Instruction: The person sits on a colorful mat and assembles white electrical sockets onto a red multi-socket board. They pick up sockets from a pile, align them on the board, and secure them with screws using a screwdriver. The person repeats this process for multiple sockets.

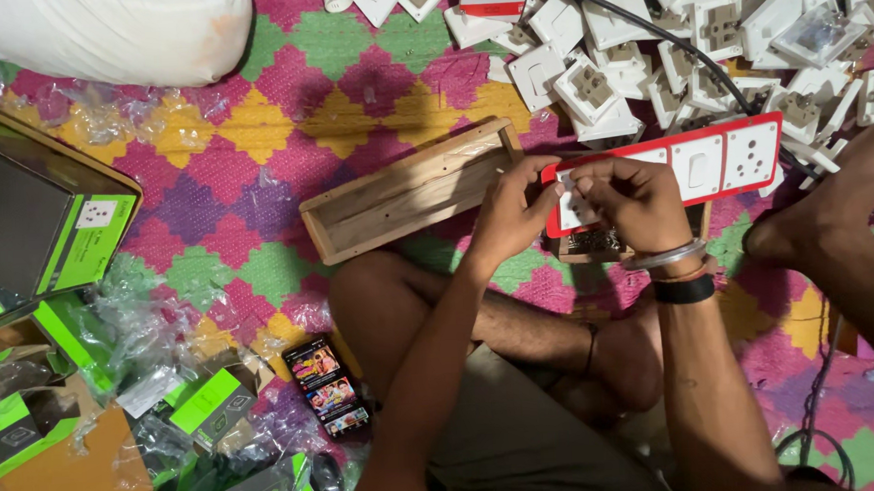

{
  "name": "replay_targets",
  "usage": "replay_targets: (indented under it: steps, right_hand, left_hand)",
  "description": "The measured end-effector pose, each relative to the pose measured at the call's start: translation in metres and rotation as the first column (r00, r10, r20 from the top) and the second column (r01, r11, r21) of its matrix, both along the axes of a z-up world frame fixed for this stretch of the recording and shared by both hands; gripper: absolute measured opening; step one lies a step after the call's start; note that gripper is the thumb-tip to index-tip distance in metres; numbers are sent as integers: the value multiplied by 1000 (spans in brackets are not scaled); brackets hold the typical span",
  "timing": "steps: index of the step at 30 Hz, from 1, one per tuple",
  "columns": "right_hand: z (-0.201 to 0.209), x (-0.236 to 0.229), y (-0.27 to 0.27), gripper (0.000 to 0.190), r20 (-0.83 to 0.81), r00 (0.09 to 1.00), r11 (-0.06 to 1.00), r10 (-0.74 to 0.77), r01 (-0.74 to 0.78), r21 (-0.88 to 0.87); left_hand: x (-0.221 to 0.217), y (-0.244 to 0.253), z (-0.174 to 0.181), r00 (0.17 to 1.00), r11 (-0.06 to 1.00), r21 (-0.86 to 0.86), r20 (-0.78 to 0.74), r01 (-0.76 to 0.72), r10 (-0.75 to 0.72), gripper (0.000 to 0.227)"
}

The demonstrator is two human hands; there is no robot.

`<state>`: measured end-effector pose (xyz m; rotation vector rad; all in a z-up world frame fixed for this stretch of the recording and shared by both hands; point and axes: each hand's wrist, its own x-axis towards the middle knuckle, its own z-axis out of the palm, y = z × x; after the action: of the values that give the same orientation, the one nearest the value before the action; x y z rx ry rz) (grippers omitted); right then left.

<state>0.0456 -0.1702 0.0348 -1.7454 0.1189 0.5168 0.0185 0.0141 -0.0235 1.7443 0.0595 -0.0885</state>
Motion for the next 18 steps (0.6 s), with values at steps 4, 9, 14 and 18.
replay_targets:
  steps: [4,9,14,18]
  right_hand:
    - [-4,6,6,13,471,851,944,231,-78,-321]
    - [-5,6,13,18,414,886,927,211,-48,-371]
    - [-6,19,19,27,245,967,936,63,28,-350]
    - [-14,17,5,21,352,925,926,144,0,-378]
  left_hand:
    - [0,0,6,999,1000,26,-52,7,-5,38]
    - [-2,-2,7,999,997,-78,44,-16,20,33]
    - [0,2,9,990,1000,0,143,3,-3,33]
    - [-2,0,17,964,998,-34,-261,47,-54,41]
